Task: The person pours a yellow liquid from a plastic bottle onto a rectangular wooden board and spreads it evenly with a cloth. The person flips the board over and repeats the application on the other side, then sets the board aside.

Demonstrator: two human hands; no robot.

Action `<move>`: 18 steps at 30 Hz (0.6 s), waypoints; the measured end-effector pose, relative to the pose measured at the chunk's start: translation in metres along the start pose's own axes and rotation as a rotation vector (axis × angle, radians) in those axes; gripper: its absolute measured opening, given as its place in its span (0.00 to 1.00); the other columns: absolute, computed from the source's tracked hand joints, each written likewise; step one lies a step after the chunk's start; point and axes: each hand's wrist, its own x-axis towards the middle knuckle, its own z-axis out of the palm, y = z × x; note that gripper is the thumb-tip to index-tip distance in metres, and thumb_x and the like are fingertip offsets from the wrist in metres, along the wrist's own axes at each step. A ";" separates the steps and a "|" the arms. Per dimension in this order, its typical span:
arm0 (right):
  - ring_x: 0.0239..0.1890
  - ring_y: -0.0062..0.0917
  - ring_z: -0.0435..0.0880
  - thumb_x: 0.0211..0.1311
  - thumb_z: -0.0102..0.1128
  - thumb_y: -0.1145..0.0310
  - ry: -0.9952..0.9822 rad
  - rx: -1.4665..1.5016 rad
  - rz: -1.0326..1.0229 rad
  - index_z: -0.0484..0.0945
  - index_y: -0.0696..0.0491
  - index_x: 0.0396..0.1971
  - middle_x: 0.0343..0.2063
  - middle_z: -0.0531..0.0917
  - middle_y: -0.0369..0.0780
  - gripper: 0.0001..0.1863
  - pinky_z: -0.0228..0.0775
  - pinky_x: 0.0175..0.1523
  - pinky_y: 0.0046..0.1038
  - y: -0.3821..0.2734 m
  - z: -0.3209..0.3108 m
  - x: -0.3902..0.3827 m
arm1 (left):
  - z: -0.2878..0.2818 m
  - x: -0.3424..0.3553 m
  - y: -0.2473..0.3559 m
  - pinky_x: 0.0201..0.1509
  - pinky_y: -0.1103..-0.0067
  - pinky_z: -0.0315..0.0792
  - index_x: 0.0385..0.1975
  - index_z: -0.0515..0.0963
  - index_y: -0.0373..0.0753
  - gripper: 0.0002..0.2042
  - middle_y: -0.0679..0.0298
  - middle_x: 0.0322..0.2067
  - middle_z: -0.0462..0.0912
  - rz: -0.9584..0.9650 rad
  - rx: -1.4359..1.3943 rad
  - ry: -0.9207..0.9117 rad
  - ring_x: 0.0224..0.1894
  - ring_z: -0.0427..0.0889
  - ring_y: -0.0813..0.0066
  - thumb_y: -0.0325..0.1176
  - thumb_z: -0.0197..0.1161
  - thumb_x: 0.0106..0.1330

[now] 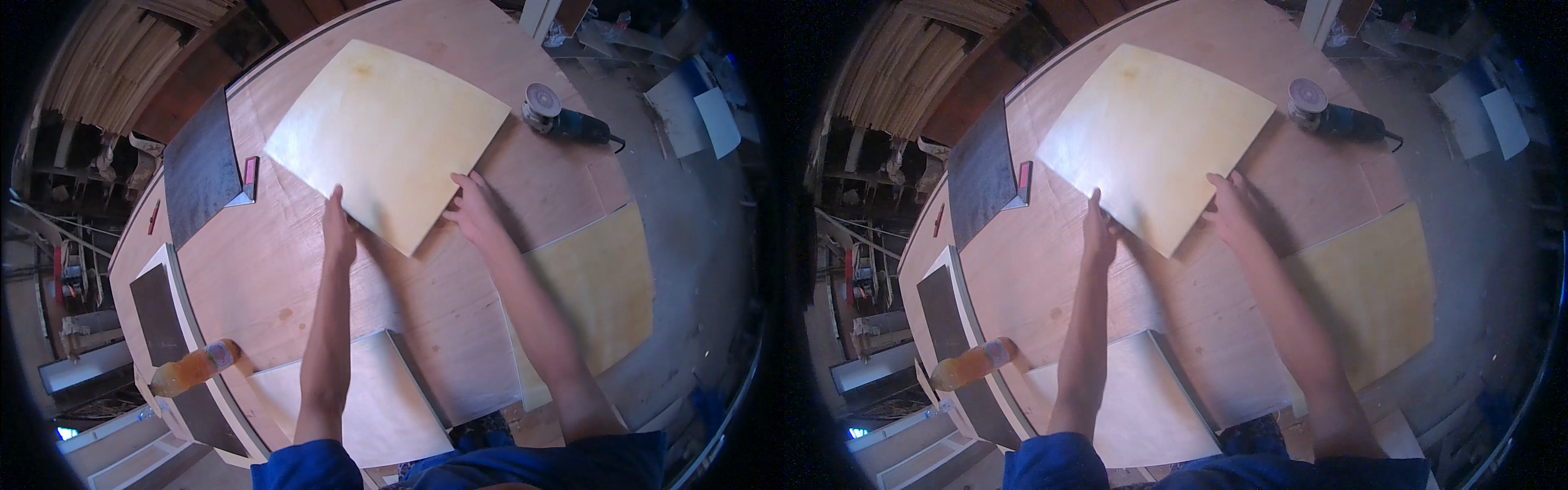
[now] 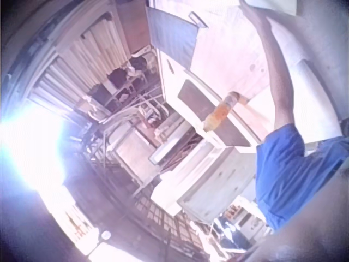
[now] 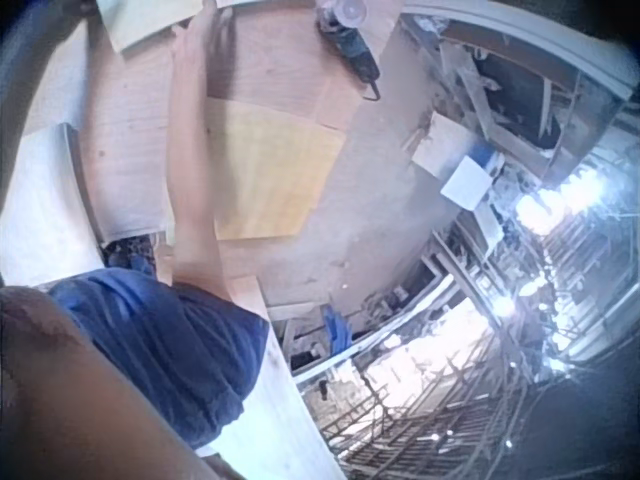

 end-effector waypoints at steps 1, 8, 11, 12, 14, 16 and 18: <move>0.68 0.44 0.67 0.70 0.58 0.64 0.014 0.014 -0.007 0.61 0.49 0.67 0.66 0.67 0.44 0.29 0.53 0.72 0.64 0.002 0.008 0.008 | -0.009 0.027 0.010 0.40 0.77 0.70 0.63 0.69 0.38 0.33 0.57 0.55 0.76 -0.006 0.084 -0.024 0.48 0.76 0.72 0.59 0.59 0.71; 0.77 0.47 0.54 0.68 0.61 0.62 -0.029 0.190 0.048 0.57 0.50 0.71 0.75 0.55 0.44 0.35 0.45 0.75 0.65 -0.009 0.067 0.046 | 0.025 0.143 0.068 0.52 0.67 0.73 0.65 0.70 0.33 0.39 0.53 0.50 0.81 0.396 0.245 0.050 0.51 0.78 0.63 0.63 0.59 0.68; 0.80 0.42 0.48 0.66 0.62 0.59 -0.104 0.171 -0.055 0.53 0.50 0.75 0.78 0.49 0.41 0.41 0.42 0.76 0.64 -0.028 0.039 0.072 | 0.091 0.149 0.094 0.62 0.56 0.64 0.70 0.65 0.43 0.42 0.58 0.61 0.74 0.192 0.315 -0.222 0.61 0.70 0.56 0.67 0.60 0.64; 0.80 0.41 0.49 0.66 0.62 0.58 -0.126 0.175 -0.015 0.52 0.51 0.75 0.79 0.47 0.41 0.42 0.41 0.76 0.64 -0.030 0.037 0.076 | 0.101 0.152 0.097 0.62 0.56 0.65 0.70 0.65 0.43 0.42 0.57 0.61 0.73 0.181 0.302 -0.226 0.61 0.69 0.56 0.67 0.60 0.64; 0.79 0.38 0.50 0.65 0.63 0.56 -0.179 0.194 0.060 0.50 0.51 0.76 0.80 0.44 0.40 0.45 0.41 0.76 0.64 -0.033 0.037 0.079 | 0.118 0.163 0.102 0.61 0.57 0.65 0.71 0.63 0.44 0.43 0.57 0.61 0.72 0.170 0.282 -0.233 0.61 0.68 0.56 0.68 0.61 0.63; 0.75 0.34 0.62 0.65 0.63 0.57 -0.103 -0.056 -0.072 0.48 0.55 0.77 0.77 0.58 0.41 0.46 0.54 0.75 0.48 -0.028 0.036 0.080 | 0.136 0.176 0.103 0.60 0.58 0.66 0.72 0.61 0.44 0.45 0.56 0.63 0.68 0.170 0.289 -0.224 0.61 0.67 0.56 0.69 0.60 0.62; 0.70 0.33 0.71 0.67 0.61 0.61 0.006 -0.340 -0.302 0.46 0.58 0.76 0.72 0.68 0.42 0.45 0.62 0.73 0.37 -0.001 0.033 0.073 | 0.148 0.187 0.098 0.60 0.58 0.65 0.73 0.60 0.43 0.46 0.55 0.63 0.68 0.185 0.236 -0.246 0.60 0.67 0.56 0.70 0.59 0.62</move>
